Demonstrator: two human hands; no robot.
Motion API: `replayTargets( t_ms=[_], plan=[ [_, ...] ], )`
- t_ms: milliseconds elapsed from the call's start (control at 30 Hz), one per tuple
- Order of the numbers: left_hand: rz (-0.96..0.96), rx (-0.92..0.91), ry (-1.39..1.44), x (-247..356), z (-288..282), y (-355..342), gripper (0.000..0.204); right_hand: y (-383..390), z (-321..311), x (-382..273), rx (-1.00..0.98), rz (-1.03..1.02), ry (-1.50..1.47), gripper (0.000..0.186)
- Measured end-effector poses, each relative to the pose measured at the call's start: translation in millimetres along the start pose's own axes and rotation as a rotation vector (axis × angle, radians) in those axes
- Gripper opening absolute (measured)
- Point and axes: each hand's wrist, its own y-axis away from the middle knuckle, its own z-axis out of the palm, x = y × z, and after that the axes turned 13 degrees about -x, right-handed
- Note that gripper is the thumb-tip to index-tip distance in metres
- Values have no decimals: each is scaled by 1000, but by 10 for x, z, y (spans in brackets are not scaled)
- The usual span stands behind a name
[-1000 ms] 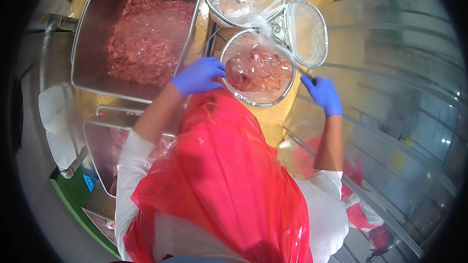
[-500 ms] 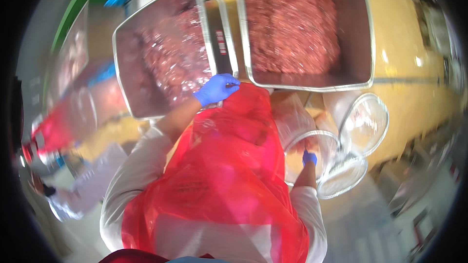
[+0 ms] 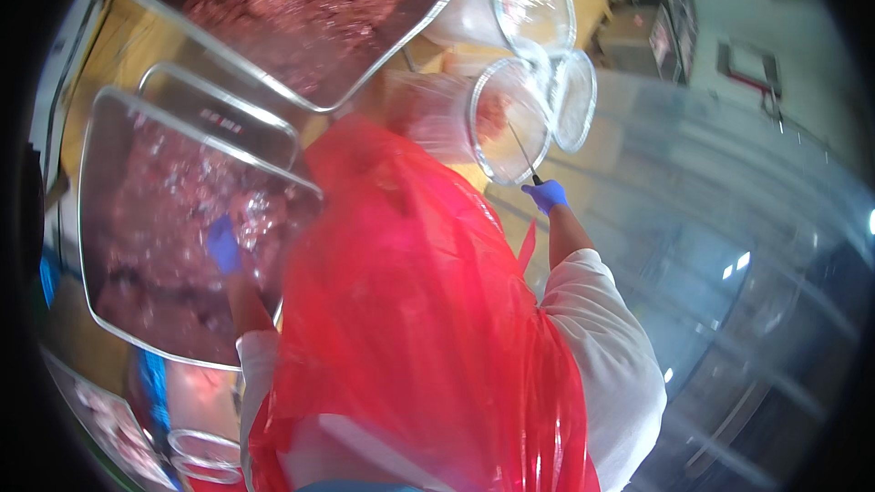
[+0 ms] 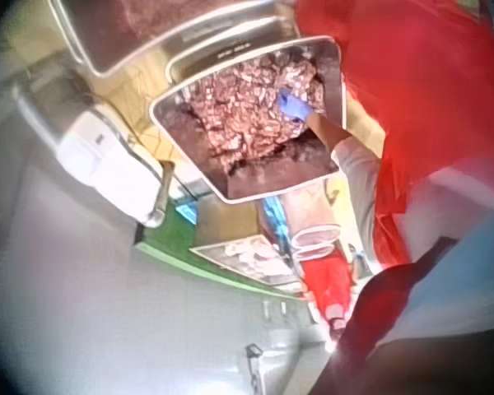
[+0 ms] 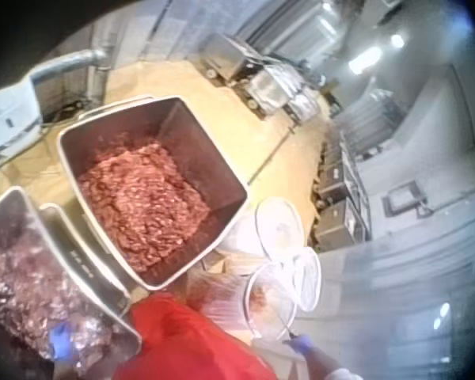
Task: The person uses a knife to cut pieces of raw meat from a metal tray into smaller portions and places them into a plastic bag. The person repeats this process throughout the clip.
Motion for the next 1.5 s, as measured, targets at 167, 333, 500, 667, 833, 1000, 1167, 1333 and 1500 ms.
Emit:
replayTargets(
  t_ms=[167,333,500,667,833,1000,1167,1333,1500],
  plan=[
    [20,-109,-307,275,-108,102,24,-107,309,596,210,-121,-656,26],
    [-10,-10,-448,1029,415,438,25,-781,244,-69,299,-454,-881,30],
    [124,-50,-552,1430,794,750,26,-1394,304,-564,224,-547,-353,37],
    [198,-122,-612,1937,1678,971,23,-1738,402,-405,342,-624,-403,29],
    [300,-239,-555,2438,2778,1008,22,-1038,-311,-189,133,-840,-692,19],
    [452,-460,-691,2941,3787,1203,20,-214,-1444,-117,50,-922,-525,18],
    [630,-684,-742,3025,4025,1222,18,-215,-1133,46,-445,-867,-371,30],
    [488,-646,-777,2680,3697,1012,21,-1006,-345,145,48,-750,-630,27],
    [309,-553,-837,2511,3345,1044,24,-1733,249,-326,424,-402,-702,23]
  ],
)
